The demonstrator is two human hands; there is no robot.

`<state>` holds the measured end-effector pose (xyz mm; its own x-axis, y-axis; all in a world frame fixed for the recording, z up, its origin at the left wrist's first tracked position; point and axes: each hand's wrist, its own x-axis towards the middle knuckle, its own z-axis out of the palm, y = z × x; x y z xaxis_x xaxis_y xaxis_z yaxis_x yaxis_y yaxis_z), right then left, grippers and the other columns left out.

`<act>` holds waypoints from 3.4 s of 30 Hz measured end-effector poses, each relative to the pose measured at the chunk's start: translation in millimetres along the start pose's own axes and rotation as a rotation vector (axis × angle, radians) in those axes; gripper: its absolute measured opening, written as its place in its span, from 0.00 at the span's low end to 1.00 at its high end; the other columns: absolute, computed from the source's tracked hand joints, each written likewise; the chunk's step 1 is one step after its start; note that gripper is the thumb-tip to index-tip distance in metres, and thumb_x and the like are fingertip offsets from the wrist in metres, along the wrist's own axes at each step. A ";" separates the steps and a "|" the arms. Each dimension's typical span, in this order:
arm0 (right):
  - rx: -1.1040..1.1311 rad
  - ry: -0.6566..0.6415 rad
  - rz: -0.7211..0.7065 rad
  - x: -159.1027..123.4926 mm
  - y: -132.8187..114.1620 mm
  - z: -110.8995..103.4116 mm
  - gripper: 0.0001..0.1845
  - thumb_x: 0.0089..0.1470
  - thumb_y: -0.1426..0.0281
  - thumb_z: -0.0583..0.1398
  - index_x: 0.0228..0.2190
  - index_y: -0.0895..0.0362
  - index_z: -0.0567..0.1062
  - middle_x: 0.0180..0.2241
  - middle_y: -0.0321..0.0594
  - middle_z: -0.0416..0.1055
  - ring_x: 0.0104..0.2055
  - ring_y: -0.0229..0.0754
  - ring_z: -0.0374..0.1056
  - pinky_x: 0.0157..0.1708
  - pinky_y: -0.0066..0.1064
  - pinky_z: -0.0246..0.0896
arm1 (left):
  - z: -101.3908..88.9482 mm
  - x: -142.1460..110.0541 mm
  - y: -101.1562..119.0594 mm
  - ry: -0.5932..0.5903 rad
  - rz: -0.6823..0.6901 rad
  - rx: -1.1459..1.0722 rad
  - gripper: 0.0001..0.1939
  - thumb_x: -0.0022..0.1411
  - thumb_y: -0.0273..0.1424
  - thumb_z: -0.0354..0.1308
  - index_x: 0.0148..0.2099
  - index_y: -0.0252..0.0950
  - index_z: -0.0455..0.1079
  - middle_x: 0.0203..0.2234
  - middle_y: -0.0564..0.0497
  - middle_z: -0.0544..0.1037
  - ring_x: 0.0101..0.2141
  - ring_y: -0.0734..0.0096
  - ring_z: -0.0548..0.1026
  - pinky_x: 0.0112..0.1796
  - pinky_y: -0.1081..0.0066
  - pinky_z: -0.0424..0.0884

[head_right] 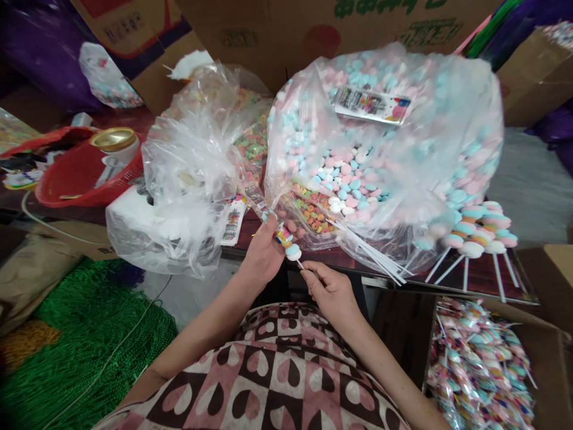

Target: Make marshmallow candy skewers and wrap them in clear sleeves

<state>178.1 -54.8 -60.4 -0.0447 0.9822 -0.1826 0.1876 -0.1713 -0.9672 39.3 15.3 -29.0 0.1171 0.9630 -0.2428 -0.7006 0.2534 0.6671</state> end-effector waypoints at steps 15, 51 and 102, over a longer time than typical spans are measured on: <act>0.121 -0.040 0.045 -0.1 -1.6 0.2 0.21 0.58 0.54 0.58 0.41 0.57 0.77 0.18 0.29 0.60 0.19 0.35 0.56 0.22 0.28 0.53 | -7.9 5.9 13.7 -0.093 0.006 -0.001 0.12 0.57 0.37 0.65 0.43 0.39 0.73 0.31 0.51 0.79 0.41 0.64 0.79 0.46 0.63 0.73; 0.139 -0.034 -0.024 8.6 -19.1 -10.7 0.17 0.57 0.55 0.60 0.33 0.57 0.75 0.22 0.35 0.71 0.22 0.35 0.65 0.25 0.28 0.61 | -8.8 -7.7 -5.3 -0.137 -0.076 0.069 0.18 0.58 0.38 0.65 0.48 0.36 0.71 0.29 0.52 0.78 0.36 0.69 0.79 0.40 0.69 0.73; -0.578 0.384 -0.625 35.0 -2.7 -9.8 0.07 0.60 0.69 0.58 0.37 0.53 0.77 0.32 0.40 0.79 0.33 0.43 0.75 0.35 0.35 0.70 | 0.3 -18.2 -15.1 -0.089 -0.281 0.223 0.24 0.52 0.28 0.60 0.52 0.34 0.71 0.27 0.54 0.74 0.24 0.77 0.70 0.27 0.74 0.69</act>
<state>185.6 -19.2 -62.4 0.0056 0.8593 0.5115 0.7027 0.3605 -0.6134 48.0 -6.0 -34.5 0.3504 0.8548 -0.3828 -0.4631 0.5134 0.7225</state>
